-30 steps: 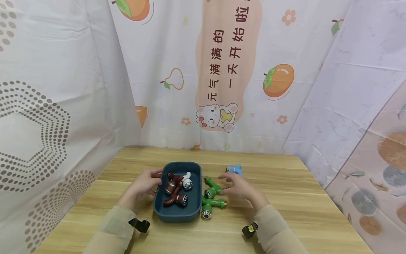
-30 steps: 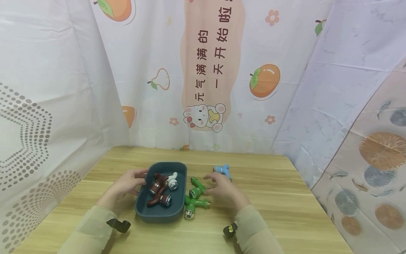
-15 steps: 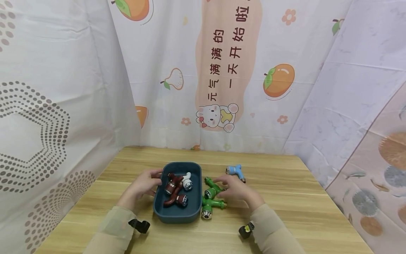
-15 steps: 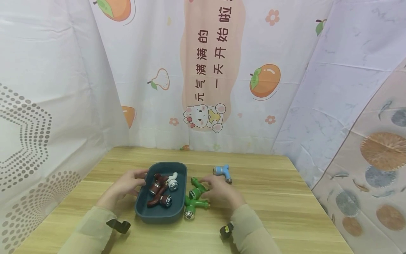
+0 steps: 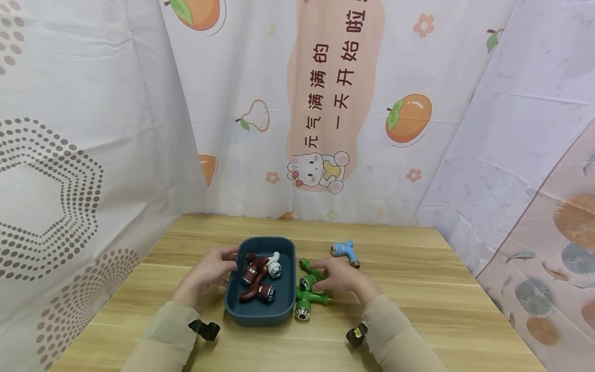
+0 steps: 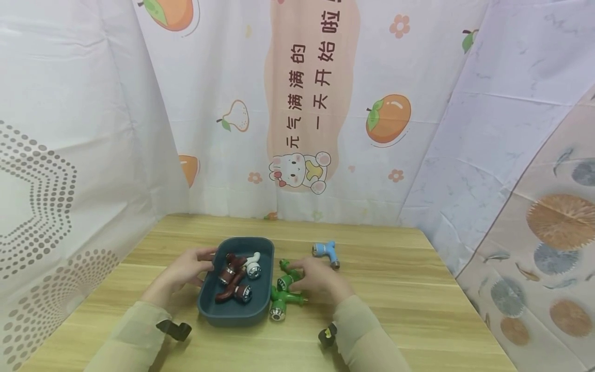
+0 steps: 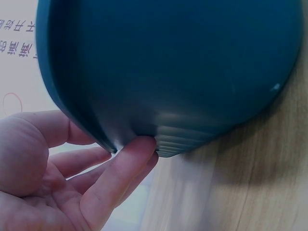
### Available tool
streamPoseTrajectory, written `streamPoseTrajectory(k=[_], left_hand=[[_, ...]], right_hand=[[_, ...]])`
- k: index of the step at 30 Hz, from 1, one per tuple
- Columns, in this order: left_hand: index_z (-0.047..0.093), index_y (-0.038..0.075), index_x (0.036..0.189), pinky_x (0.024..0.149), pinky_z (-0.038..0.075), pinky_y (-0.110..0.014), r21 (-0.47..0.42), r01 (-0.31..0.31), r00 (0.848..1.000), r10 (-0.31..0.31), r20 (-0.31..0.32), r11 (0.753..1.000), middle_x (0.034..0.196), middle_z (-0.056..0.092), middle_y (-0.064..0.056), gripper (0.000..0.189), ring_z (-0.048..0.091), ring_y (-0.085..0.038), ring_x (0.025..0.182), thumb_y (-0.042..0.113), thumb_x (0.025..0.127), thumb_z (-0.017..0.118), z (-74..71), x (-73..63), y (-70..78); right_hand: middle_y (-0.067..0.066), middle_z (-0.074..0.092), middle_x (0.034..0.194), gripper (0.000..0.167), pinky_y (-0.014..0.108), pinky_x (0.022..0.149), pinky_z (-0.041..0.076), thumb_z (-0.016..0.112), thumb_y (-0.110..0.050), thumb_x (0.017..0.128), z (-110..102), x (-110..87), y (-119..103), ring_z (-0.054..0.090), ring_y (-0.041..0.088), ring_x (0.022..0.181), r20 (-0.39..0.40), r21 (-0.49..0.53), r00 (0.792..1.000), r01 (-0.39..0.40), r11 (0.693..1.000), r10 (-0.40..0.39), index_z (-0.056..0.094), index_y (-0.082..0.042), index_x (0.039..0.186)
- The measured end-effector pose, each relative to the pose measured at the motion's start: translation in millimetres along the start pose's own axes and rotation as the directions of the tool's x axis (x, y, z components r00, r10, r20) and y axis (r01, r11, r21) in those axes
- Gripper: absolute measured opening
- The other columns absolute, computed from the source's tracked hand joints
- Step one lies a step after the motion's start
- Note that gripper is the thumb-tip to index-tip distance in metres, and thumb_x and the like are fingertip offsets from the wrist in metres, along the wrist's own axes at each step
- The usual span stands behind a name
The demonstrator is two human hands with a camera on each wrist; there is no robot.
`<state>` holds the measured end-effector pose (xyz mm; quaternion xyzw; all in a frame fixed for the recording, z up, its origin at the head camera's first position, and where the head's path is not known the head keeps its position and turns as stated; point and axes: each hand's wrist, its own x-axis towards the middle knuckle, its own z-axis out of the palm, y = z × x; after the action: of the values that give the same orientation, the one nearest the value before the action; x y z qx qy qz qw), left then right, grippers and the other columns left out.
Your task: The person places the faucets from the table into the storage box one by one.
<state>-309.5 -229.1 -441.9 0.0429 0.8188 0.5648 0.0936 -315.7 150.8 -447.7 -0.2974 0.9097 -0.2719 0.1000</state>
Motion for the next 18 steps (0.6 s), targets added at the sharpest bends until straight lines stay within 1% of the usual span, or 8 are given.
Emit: streamPoseTrajectory(k=[3,10,13,18], left_hand=[[0.045,-0.001,0.152,0.063,0.061,-0.047,-0.009,-0.002,1.0,0.002,0.004,1.0,0.138,0.055,-0.032,0.058,0.064,-0.039,0.111,-0.004,0.095,0.055,0.1,0.2,-0.1],[0.045,0.0,0.152,0.062,0.061,-0.046,-0.015,-0.002,1.0,0.003,0.007,1.0,0.137,0.057,-0.031,0.058,0.064,-0.04,0.111,-0.003,0.095,0.055,0.2,1.1,-0.3],[0.046,0.0,0.151,0.062,0.061,-0.046,-0.012,-0.001,1.0,0.001,0.004,1.0,0.137,0.056,-0.031,0.058,0.064,-0.039,0.111,-0.003,0.095,0.056,-0.1,1.0,-0.6],[0.046,0.001,0.151,0.062,0.061,-0.046,0.001,0.001,1.0,-0.001,-0.003,1.0,0.137,0.056,-0.031,0.058,0.065,-0.038,0.11,-0.002,0.094,0.057,-0.3,1.0,-1.0]], right_hand=[[0.004,0.063,0.136,0.055,0.048,0.093,0.054,0.079,-0.031,0.09,0.7,0.5,-1.6,0.061,0.035,0.12,0.011,-0.005,1.0,-0.01,1.0,0.01,0.064,-0.014,0.139],[0.001,0.064,0.135,0.053,0.046,0.095,0.052,0.079,-0.037,0.089,1.7,4.3,-2.3,0.061,0.026,0.121,0.015,-0.032,1.0,-0.014,0.999,0.015,0.066,-0.017,0.136],[0.002,0.066,0.133,0.052,0.046,0.094,0.053,0.079,-0.037,0.089,2.5,5.5,-3.3,0.062,0.026,0.119,0.015,-0.04,1.0,-0.002,0.999,0.002,0.067,-0.016,0.135],[0.0,0.067,0.131,0.051,0.044,0.095,0.052,0.079,-0.038,0.088,5.0,7.6,-6.6,0.06,0.024,0.121,0.007,-0.051,1.0,-0.024,0.998,0.025,0.069,-0.015,0.132]])
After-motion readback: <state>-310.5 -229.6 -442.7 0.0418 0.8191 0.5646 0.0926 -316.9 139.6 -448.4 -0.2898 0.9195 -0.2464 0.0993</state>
